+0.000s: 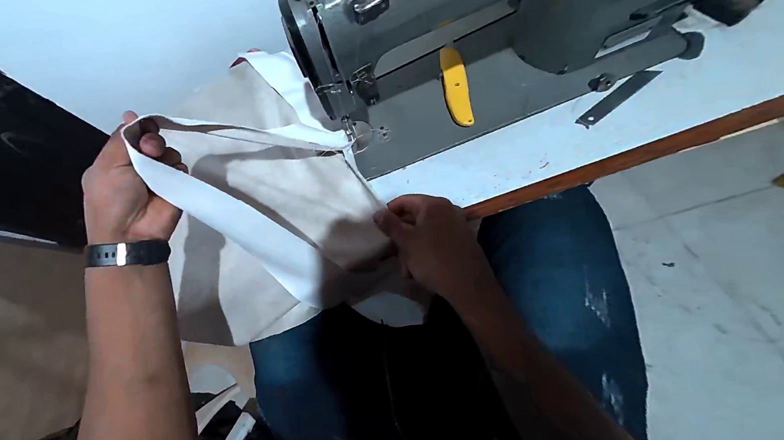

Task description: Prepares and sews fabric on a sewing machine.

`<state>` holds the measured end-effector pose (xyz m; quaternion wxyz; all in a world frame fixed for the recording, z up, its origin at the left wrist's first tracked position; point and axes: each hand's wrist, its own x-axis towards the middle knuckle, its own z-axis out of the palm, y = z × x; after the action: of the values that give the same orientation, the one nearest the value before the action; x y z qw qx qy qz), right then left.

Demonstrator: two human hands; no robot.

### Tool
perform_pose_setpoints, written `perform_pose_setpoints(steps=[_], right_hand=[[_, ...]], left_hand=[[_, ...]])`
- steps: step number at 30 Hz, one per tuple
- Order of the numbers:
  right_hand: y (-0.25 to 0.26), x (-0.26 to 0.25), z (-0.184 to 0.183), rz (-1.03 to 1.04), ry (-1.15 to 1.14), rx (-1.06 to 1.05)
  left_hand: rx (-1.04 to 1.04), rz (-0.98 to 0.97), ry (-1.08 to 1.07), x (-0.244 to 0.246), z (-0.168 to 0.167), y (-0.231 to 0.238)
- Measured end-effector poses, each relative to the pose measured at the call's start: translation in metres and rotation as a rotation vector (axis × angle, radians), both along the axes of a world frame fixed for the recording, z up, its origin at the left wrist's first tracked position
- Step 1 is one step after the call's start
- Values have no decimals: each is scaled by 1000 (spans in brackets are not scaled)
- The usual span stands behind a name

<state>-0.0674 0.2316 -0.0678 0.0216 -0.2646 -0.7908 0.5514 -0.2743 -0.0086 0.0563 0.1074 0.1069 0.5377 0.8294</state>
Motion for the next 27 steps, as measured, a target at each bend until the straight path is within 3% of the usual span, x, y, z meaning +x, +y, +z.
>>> perform_pose_setpoints(steps=[18, 20, 23, 27], right_hand=[[26, 27, 1, 37, -51, -13], [26, 30, 0, 78, -47, 25], [54, 33, 9, 116, 29, 257], [107, -2, 30, -95, 154, 619]], left_hand=[[-39, 96, -152, -115, -45, 27], [-35, 87, -106, -102, -45, 27], [-48, -10, -45, -55, -32, 15], [-77, -98, -31, 10, -29, -20]])
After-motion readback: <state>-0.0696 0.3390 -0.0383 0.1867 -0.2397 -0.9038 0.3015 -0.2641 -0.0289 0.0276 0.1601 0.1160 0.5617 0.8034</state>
